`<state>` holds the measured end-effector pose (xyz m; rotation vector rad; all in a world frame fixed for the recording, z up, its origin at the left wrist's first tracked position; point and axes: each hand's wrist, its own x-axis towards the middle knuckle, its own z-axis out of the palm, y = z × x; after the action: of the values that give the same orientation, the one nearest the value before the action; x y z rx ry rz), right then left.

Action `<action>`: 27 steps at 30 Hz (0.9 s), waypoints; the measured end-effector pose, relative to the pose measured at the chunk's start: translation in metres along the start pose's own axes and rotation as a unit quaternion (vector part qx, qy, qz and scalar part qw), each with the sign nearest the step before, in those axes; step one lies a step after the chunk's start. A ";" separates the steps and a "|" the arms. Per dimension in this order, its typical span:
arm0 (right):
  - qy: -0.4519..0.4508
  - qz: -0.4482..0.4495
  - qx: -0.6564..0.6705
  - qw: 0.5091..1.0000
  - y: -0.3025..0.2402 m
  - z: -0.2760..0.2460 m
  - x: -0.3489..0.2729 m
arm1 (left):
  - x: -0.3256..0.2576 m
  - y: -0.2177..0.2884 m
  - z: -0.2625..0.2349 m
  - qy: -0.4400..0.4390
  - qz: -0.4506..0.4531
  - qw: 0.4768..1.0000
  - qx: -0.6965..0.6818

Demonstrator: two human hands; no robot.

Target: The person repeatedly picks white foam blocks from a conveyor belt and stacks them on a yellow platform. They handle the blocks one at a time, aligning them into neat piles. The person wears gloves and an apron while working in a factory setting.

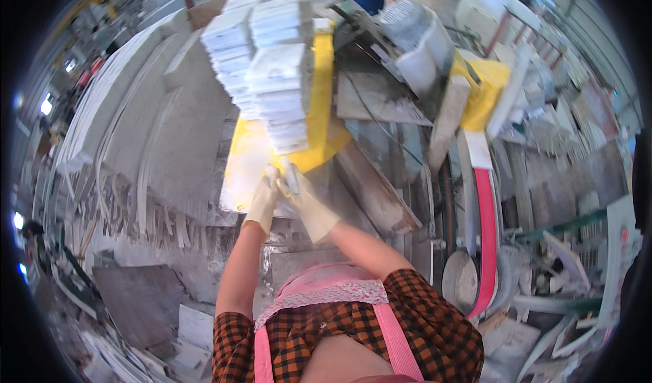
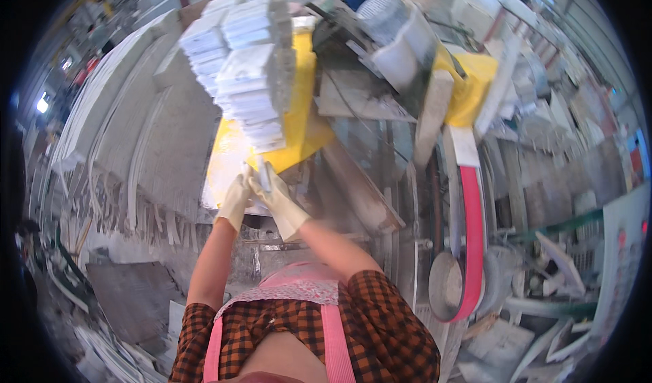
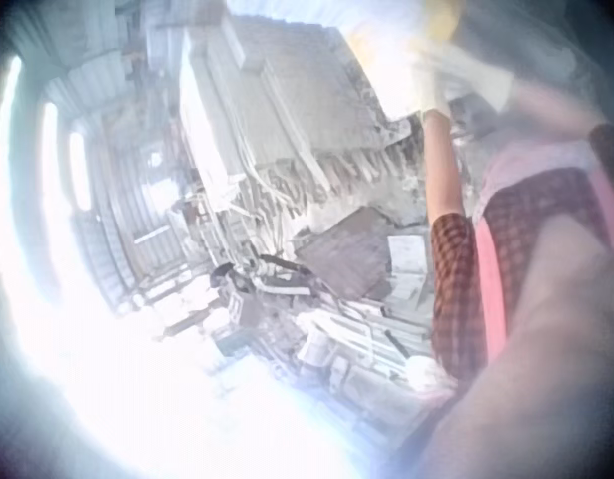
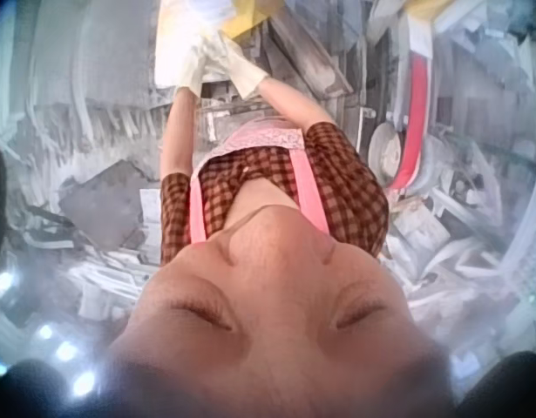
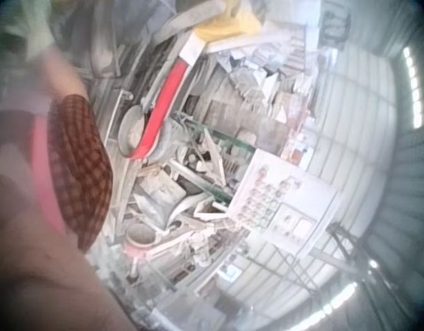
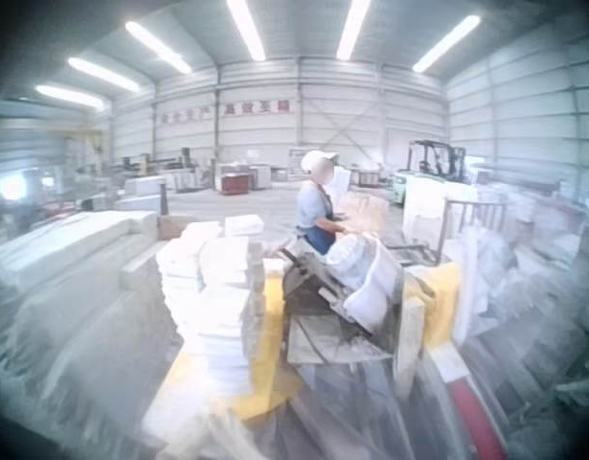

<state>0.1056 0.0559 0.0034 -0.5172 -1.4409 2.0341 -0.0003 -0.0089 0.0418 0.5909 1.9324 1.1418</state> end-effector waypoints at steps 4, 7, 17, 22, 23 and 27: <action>-0.083 -0.064 -0.058 0.993 -0.028 -0.027 -0.022 | 0.004 -0.001 0.016 -0.036 0.076 0.983 -0.164; -0.107 -0.018 -0.256 0.961 -0.055 -0.065 -0.045 | 0.002 -0.003 0.028 0.049 0.094 0.989 -0.102; 0.392 -0.207 -0.628 0.640 -0.141 -0.428 -0.108 | 0.007 -0.001 0.026 0.148 0.051 0.987 0.031; 0.374 0.052 -0.737 0.561 -0.161 -0.521 -0.107 | 0.005 0.000 0.028 0.155 0.057 0.986 -0.015; 0.382 0.061 -0.738 0.552 -0.158 -0.529 -0.101 | 0.006 0.000 0.027 0.165 0.050 0.985 -0.011; 0.387 0.107 -0.739 0.542 -0.133 -0.540 -0.086 | 0.009 0.002 0.026 0.175 0.039 0.984 0.024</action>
<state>0.5335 0.4165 -0.0559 -1.9473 -2.0838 -0.0860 0.0156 0.0110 0.0327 0.5223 2.2552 1.3222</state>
